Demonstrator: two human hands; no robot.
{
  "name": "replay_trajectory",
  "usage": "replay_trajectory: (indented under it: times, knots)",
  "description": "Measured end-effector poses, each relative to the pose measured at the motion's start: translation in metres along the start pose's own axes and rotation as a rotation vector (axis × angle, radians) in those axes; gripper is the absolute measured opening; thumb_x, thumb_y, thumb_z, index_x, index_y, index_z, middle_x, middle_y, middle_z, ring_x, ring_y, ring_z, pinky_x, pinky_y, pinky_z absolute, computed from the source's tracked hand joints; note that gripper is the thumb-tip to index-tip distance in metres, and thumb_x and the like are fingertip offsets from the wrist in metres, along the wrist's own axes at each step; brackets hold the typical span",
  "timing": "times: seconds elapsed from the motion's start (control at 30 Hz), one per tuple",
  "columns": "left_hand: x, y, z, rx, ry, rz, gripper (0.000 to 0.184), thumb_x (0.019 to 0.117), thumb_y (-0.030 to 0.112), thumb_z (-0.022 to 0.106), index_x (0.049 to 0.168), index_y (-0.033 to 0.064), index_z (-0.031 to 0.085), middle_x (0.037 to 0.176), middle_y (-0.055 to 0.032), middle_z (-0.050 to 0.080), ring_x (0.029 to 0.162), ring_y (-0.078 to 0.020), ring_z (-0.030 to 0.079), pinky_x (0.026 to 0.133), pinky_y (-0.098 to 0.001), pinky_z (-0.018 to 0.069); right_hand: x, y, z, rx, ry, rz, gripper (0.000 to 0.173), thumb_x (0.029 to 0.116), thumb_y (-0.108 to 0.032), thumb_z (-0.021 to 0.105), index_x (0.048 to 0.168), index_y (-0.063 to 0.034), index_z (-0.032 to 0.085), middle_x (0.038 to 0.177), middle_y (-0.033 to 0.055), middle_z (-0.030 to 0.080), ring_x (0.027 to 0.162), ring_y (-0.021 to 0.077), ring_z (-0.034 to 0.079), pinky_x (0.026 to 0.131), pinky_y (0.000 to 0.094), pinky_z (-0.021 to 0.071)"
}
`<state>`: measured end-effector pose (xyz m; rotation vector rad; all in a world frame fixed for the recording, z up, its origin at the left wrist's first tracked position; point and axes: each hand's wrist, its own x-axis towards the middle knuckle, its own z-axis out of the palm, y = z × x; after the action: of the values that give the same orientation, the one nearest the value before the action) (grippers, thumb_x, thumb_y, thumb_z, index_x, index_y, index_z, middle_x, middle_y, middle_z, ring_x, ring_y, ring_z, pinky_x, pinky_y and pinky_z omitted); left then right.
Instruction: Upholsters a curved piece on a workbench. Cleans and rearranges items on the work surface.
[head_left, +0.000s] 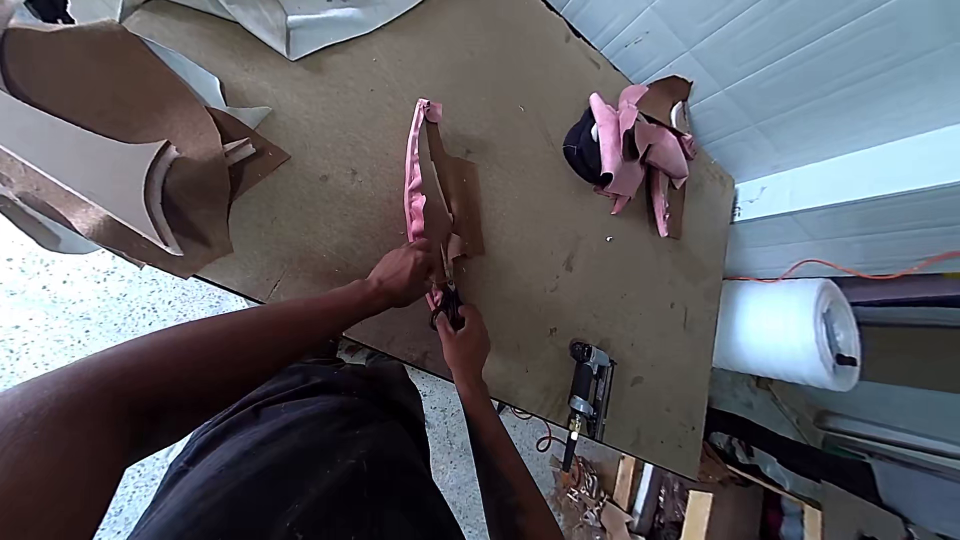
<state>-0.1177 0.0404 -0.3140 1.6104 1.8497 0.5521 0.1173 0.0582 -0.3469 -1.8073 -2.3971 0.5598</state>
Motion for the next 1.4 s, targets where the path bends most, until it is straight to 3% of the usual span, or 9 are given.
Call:
replay_trajectory:
  times: [0.1, 0.2, 0.4, 0.5, 0.67, 0.93, 1.07, 1.27, 1.4]
  knots:
    - [0.012, 0.004, 0.003, -0.095, 0.043, -0.083, 0.005, 0.0942, 0.017, 0.064, 0.099, 0.0133, 0.064, 0.100, -0.0049, 0.067, 0.091, -0.0243, 0.068, 0.076, -0.0499, 0.0581, 0.006, -0.009, 0.000, 0.009, 0.017, 0.002, 0.052, 0.0863, -0.066, 0.064, 0.106, -0.0183, 0.070, 0.101, 0.0063, 0.067, 0.085, 0.0262, 0.066, 0.066, 0.0539, 0.0542]
    - [0.029, 0.006, 0.012, -0.024, 0.027, -0.166, 0.020, 0.1001, 0.027, 0.054, 0.112, 0.0154, 0.066, 0.110, -0.0050, 0.069, 0.109, -0.0254, 0.067, 0.089, -0.0506, 0.0565, 0.009, -0.011, 0.002, 0.034, 0.003, -0.003, 0.049, 0.0872, -0.066, 0.064, 0.101, -0.0195, 0.071, 0.096, 0.0036, 0.067, 0.082, 0.0237, 0.065, 0.064, 0.0531, 0.0537]
    - [0.058, 0.010, 0.027, 0.188, 0.153, -0.229, 0.066, 0.0875, 0.079, 0.048, 0.095, 0.0180, 0.072, 0.099, -0.0022, 0.071, 0.103, -0.0239, 0.066, 0.093, -0.0541, 0.0464, 0.008, -0.008, 0.002, 0.017, -0.008, -0.029, 0.043, 0.0915, -0.061, 0.063, 0.098, -0.0189, 0.070, 0.098, 0.0033, 0.068, 0.083, 0.0233, 0.066, 0.066, 0.0529, 0.0554]
    - [0.062, 0.004, 0.032, 0.209, 0.187, -0.227, 0.055, 0.0905, 0.070, 0.053, 0.091, 0.0183, 0.071, 0.095, 0.0000, 0.072, 0.099, -0.0221, 0.066, 0.090, -0.0527, 0.0444, 0.014, -0.007, 0.006, -0.012, 0.027, -0.036, 0.047, 0.0881, -0.065, 0.064, 0.099, -0.0200, 0.070, 0.099, 0.0019, 0.067, 0.081, 0.0212, 0.066, 0.064, 0.0510, 0.0551]
    - [0.065, 0.001, 0.034, 0.155, 0.230, -0.250, 0.036, 0.1016, 0.043, 0.044, 0.104, 0.0239, 0.075, 0.098, 0.0020, 0.075, 0.101, -0.0202, 0.068, 0.092, -0.0524, 0.0455, 0.029, -0.014, 0.004, 0.008, 0.025, -0.053, 0.049, 0.0854, -0.068, 0.065, 0.095, -0.0201, 0.066, 0.091, 0.0022, 0.062, 0.074, 0.0212, 0.062, 0.056, 0.0485, 0.0513]
    - [0.058, -0.007, 0.035, 0.101, 0.255, -0.159, 0.032, 0.0996, 0.042, 0.049, 0.090, 0.0231, 0.073, 0.091, 0.0058, 0.073, 0.096, -0.0153, 0.066, 0.088, -0.0475, 0.0441, 0.039, -0.005, 0.000, 0.051, -0.052, -0.039, 0.039, 0.0894, -0.057, 0.069, 0.101, -0.0200, 0.070, 0.093, 0.0017, 0.068, 0.077, 0.0214, 0.067, 0.065, 0.0530, 0.0576]
    - [0.055, -0.013, 0.032, 0.055, 0.256, -0.120, 0.035, 0.0982, 0.044, 0.051, 0.080, 0.0204, 0.070, 0.084, 0.0044, 0.070, 0.091, -0.0150, 0.066, 0.085, -0.0463, 0.0446, 0.053, -0.011, -0.005, 0.011, -0.111, -0.018, 0.049, 0.0859, -0.062, 0.071, 0.108, -0.0178, 0.071, 0.093, 0.0052, 0.070, 0.081, 0.0251, 0.068, 0.068, 0.0556, 0.0574]
    - [0.048, -0.013, 0.032, -0.058, 0.217, -0.069, 0.037, 0.0990, 0.045, 0.052, 0.077, 0.0197, 0.067, 0.080, 0.0035, 0.068, 0.088, -0.0146, 0.065, 0.087, -0.0473, 0.0446, 0.067, -0.009, -0.021, 0.099, -0.184, -0.084, 0.036, 0.0954, -0.050, 0.068, 0.106, -0.0161, 0.070, 0.083, 0.0088, 0.069, 0.072, 0.0278, 0.067, 0.061, 0.0557, 0.0564]
    - [0.007, -0.029, 0.013, -0.138, 0.202, -0.093, 0.028, 0.0963, 0.043, 0.063, 0.083, 0.0207, 0.074, 0.086, 0.0035, 0.071, 0.086, -0.0151, 0.069, 0.081, -0.0479, 0.0587, 0.074, 0.034, -0.038, 0.227, -0.186, -0.156, 0.028, 0.0950, -0.038, 0.072, 0.105, -0.0118, 0.072, 0.088, 0.0059, 0.071, 0.079, 0.0214, 0.069, 0.072, 0.0508, 0.0593]
